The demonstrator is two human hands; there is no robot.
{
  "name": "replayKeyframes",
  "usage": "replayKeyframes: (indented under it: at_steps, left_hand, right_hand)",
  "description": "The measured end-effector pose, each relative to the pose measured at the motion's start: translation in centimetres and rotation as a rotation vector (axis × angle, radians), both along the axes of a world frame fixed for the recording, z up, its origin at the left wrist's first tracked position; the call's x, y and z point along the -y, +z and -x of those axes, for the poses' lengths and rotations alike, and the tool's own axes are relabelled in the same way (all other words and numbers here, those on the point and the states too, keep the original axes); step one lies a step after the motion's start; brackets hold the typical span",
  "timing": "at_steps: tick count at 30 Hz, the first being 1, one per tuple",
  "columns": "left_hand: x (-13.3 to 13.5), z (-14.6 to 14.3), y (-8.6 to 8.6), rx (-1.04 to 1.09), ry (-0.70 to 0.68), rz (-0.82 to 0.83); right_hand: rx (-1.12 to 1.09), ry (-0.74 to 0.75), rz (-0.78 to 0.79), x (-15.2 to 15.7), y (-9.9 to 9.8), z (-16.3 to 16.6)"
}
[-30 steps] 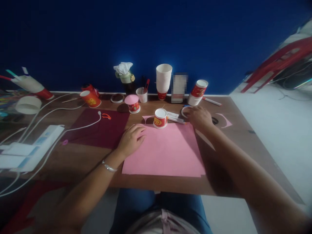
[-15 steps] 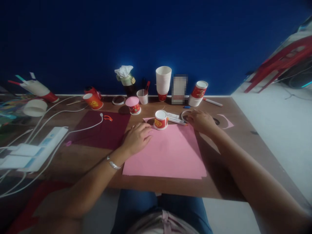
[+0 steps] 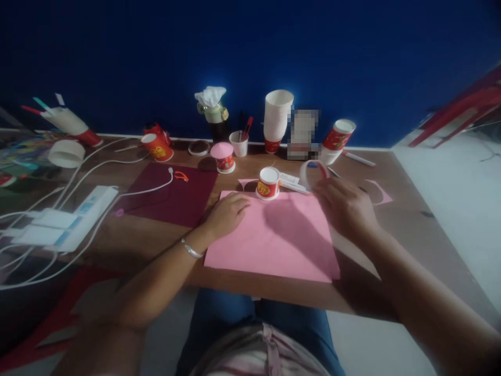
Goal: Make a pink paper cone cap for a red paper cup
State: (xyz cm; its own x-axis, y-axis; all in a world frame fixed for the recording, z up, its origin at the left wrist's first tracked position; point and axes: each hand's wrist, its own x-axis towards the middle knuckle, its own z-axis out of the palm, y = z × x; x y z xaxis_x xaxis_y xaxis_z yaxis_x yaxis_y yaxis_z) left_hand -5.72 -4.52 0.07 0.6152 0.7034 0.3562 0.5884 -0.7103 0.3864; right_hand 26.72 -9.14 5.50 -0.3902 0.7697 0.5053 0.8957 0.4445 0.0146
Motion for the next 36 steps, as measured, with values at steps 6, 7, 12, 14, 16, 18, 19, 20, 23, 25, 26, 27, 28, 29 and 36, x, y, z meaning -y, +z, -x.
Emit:
replayKeyframes:
  at_steps: [6, 7, 12, 14, 16, 18, 19, 20, 23, 25, 26, 27, 28, 29, 36]
  left_hand:
    - [-0.7, 1.9, 1.7, 0.293, 0.129, 0.187]
    - [-0.7, 2.1, 1.8, 0.329, 0.139, 0.234]
    - [0.2, 3.2, 1.3, 0.414, 0.172, 0.299]
    - [0.6, 3.7, 0.9, 0.372, 0.189, 0.227]
    - [0.9, 4.1, 0.6, 0.320, 0.190, 0.166]
    - [1.1, 4.3, 0.5, 0.303, 0.177, 0.136]
    - [1.2, 4.4, 0.5, 0.305, 0.170, 0.130]
    - [1.2, 4.4, 0.4, 0.309, 0.164, 0.122]
    - [1.2, 4.2, 0.4, 0.306, 0.138, 0.096]
    - [1.4, 4.0, 0.5, 0.283, 0.113, 0.090]
    - [1.6, 4.0, 0.7, 0.265, 0.098, 0.093]
    - [1.8, 4.1, 0.9, 0.239, 0.080, 0.098]
    - [2.1, 4.2, 1.2, 0.205, 0.058, 0.106]
    - [2.5, 4.4, 1.4, 0.160, 0.033, 0.116]
    - [4.6, 5.9, 1.8, -0.180, -0.036, 0.213]
  right_hand:
    - [0.072, 0.637, 0.114, 5.0, -1.2, 7.9]
    - [0.089, 0.673, 0.119, 4.9, -1.7, 8.8]
    - [0.161, 0.653, 0.062, 3.2, -3.1, 10.6]
    - [0.169, 0.618, 0.076, 2.7, -3.1, 10.2]
    - [0.149, 0.589, 0.132, 2.5, -3.1, 9.6]
    - [0.114, 0.582, 0.180, 2.5, -3.2, 9.1]
    - [0.099, 0.588, 0.188, 2.5, -3.3, 8.9]
    - [0.089, 0.596, 0.191, 2.6, -3.4, 8.7]
    - [0.106, 0.590, 0.193, 2.8, -3.6, 8.5]
    - [0.124, 0.580, 0.196, 2.8, -3.6, 8.3]
    - [0.127, 0.579, 0.189, 2.8, -3.6, 8.2]
    - [0.129, 0.582, 0.181, 2.8, -3.5, 8.1]
    - [0.129, 0.586, 0.173, 2.9, -3.5, 8.0]
    - [0.128, 0.588, 0.169, 2.9, -3.4, 7.8]
    - [0.138, 0.604, 0.170, 3.7, -3.1, 7.5]
